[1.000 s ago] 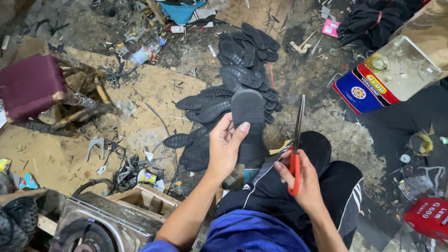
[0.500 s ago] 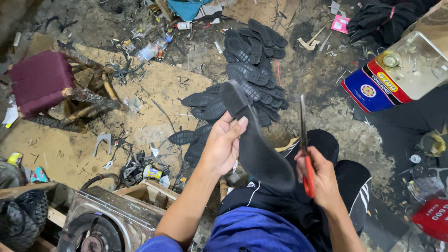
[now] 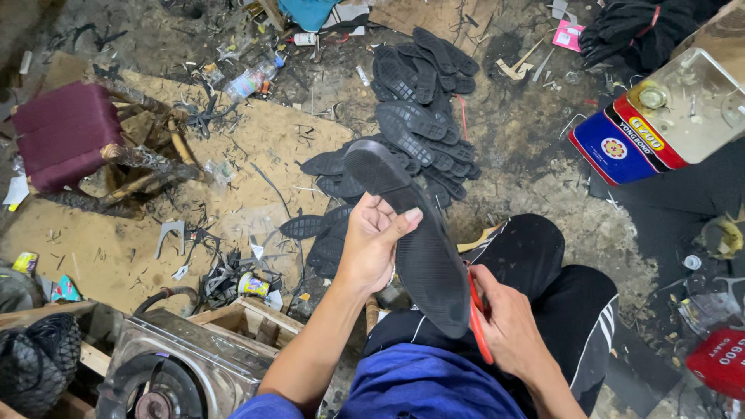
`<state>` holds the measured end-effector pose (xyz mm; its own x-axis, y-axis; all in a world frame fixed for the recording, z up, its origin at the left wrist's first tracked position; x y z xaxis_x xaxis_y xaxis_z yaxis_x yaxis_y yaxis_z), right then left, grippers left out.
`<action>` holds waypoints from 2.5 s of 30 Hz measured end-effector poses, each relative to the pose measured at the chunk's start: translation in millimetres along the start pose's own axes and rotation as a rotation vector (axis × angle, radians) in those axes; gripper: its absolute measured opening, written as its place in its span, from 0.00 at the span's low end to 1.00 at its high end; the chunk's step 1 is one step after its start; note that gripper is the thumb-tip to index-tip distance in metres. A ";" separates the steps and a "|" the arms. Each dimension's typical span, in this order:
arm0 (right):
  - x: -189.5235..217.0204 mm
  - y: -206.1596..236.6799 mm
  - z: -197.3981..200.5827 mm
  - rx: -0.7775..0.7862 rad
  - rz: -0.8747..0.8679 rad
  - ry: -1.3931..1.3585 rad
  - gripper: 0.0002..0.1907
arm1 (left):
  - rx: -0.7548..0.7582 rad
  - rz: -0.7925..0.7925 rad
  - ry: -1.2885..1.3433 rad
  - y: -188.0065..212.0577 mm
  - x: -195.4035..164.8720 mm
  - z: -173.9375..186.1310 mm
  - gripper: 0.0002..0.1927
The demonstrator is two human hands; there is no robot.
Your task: The person brushes a black rubber shoe sole with a brush, then uses red-handled scissors to trim the edges of the sole. The person handles multiple soles and places trimmed pieces aside.
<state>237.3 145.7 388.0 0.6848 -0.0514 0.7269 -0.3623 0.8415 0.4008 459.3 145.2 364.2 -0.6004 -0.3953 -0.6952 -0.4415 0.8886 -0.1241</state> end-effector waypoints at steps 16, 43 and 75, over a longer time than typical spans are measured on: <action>5.6 -0.9 11.0 -0.078 0.025 0.077 0.15 | 0.079 0.155 0.024 10.5 -11.2 -7.4 0.18; -20.5 -13.0 1.7 0.123 -0.071 -0.410 0.09 | 0.090 0.272 0.186 12.4 -8.0 5.7 0.23; 14.9 -11.0 57.6 -0.409 0.378 0.509 0.32 | 0.637 -0.429 -1.154 -3.2 -85.9 -36.7 0.14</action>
<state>215.0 104.7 426.6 0.8038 0.4523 0.3865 -0.4353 0.8899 -0.1361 487.9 167.8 450.3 0.5266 -0.5255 -0.6683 0.1159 0.8231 -0.5559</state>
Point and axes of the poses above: each hand's wrist, its own y-axis away from the middle knuckle, its own z-axis out of the back of the hand, x = y × z, the point moved 2 cm from there along -y, towards the middle knuckle, and after that the axes turned 14 degrees about -z, right-handed, at the moved point
